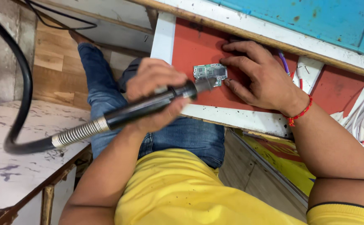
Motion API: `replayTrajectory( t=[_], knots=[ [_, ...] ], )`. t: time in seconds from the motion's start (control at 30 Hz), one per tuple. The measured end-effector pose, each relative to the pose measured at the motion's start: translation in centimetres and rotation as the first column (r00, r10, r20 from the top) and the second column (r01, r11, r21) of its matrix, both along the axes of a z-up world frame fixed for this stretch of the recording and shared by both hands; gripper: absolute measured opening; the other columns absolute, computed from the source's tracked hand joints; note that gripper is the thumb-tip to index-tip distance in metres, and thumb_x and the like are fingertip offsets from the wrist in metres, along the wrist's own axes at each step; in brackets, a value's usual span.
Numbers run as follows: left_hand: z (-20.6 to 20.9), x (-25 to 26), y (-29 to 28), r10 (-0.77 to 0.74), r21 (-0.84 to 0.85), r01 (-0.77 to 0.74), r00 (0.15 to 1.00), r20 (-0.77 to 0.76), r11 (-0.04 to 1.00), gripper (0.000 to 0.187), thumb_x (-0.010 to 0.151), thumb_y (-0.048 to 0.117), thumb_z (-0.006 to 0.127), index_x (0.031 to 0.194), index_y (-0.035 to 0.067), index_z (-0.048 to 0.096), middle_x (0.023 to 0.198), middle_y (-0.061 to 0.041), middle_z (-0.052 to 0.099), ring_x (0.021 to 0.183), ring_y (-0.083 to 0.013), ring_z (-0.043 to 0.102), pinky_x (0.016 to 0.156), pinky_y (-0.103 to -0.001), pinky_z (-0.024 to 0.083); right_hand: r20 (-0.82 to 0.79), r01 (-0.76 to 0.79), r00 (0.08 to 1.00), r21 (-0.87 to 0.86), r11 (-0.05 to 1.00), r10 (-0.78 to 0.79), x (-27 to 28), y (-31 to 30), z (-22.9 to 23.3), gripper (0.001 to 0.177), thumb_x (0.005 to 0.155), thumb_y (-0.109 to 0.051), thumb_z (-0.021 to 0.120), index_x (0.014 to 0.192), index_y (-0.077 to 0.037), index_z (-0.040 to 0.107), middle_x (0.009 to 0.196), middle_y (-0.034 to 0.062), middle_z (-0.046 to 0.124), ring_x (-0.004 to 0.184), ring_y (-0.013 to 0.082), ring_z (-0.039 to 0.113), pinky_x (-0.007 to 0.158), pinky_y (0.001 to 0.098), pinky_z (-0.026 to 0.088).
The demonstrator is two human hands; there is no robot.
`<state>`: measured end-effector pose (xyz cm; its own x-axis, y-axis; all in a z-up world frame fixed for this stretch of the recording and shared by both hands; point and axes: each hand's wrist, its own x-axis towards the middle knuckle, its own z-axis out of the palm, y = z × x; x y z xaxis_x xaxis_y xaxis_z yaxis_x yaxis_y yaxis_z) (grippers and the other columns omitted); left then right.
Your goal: The person scrubs a small circuit board with a brush and then uses a hot air gun to heat the board. The person works on a red mat on a cluttered workbench.
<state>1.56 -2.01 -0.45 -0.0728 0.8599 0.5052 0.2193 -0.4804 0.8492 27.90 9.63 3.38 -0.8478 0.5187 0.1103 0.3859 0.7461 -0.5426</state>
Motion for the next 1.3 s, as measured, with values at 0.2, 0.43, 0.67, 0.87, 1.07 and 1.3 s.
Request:
replayTrajectory(
  t=[0.2, 0.43, 0.67, 0.87, 1.07, 1.3],
  knots=[
    [0.3, 0.0, 0.2, 0.032, -0.008, -0.032, 0.999, 0.016, 0.999, 0.030, 0.091, 0.029, 0.082, 0.107, 0.006, 0.071, 0.104, -0.008, 0.074, 0.098, -0.0214, 0.068, 0.096, -0.033, 0.051, 0.020, 0.058, 0.998, -0.019, 0.998, -0.057, 0.2, 0.0, -0.2, 0.043, 0.092, -0.012, 0.077, 0.130, 0.001, 0.061, 0.142, 0.0182, 0.057, 0.129, 0.0364, 0.059, 0.105, 0.0417, 0.052],
    [0.9, -0.1, 0.7, -0.023, -0.014, 0.023, 0.999, -0.025, 1.000, 0.032, 0.089, 0.027, 0.084, 0.108, 0.005, 0.072, 0.106, -0.010, 0.074, 0.102, -0.0234, 0.066, 0.099, -0.034, 0.052, 0.014, 0.013, 1.000, 0.031, 0.999, -0.013, -0.3, 0.2, 0.6, 0.046, 0.086, -0.014, 0.079, 0.127, 0.000, 0.063, 0.139, 0.0197, 0.057, 0.125, 0.0382, 0.058, 0.102, 0.0437, 0.051],
    [0.1, 0.0, -0.1, -0.009, -0.028, 0.007, 0.999, -0.050, 1.000, 0.033, 0.091, 0.027, 0.085, 0.111, 0.005, 0.072, 0.108, -0.009, 0.076, 0.102, -0.0220, 0.068, 0.097, -0.034, 0.053, 0.019, 0.016, 1.000, 0.023, 1.000, -0.016, 0.6, -0.3, -0.4, 0.045, 0.092, -0.011, 0.079, 0.132, 0.002, 0.062, 0.143, 0.0186, 0.057, 0.130, 0.0385, 0.058, 0.107, 0.0440, 0.052],
    [0.9, 0.0, 0.1, 0.008, -0.077, -0.002, 0.997, 0.074, 0.997, 0.031, 0.091, 0.028, 0.084, 0.107, 0.005, 0.071, 0.105, -0.009, 0.074, 0.098, -0.0205, 0.067, 0.091, -0.031, 0.053, -0.014, 0.037, 0.999, 0.018, 0.999, -0.037, 0.0, -0.2, -0.3, 0.041, 0.090, -0.010, 0.078, 0.127, 0.002, 0.064, 0.140, 0.0192, 0.058, 0.126, 0.0388, 0.059, 0.105, 0.0438, 0.052],
    [-0.3, 0.1, -0.2, 0.012, -0.046, -0.011, 1.000, 0.006, 0.999, 0.030, 0.091, 0.028, 0.081, 0.107, 0.006, 0.071, 0.106, -0.008, 0.074, 0.100, -0.0216, 0.067, 0.095, -0.034, 0.053, -0.021, 0.042, 0.999, 0.007, 0.999, -0.042, 0.5, -0.4, -1.0, 0.043, 0.090, -0.012, 0.077, 0.129, 0.002, 0.064, 0.139, 0.0185, 0.058, 0.126, 0.0384, 0.059, 0.106, 0.0441, 0.051],
    [1.4, 0.7, -1.0, 0.134, -0.223, -0.142, 0.990, -0.049, 0.964, 0.031, 0.085, 0.030, 0.082, 0.100, 0.006, 0.071, 0.092, -0.007, 0.069, 0.087, -0.0207, 0.067, 0.081, -0.034, 0.056, 0.001, 0.083, 0.997, 0.039, 0.996, -0.083, -1.2, -1.0, 1.2, 0.043, 0.084, -0.011, 0.075, 0.125, 0.000, 0.064, 0.137, 0.0186, 0.060, 0.124, 0.0380, 0.059, 0.104, 0.0451, 0.050]
  ],
)
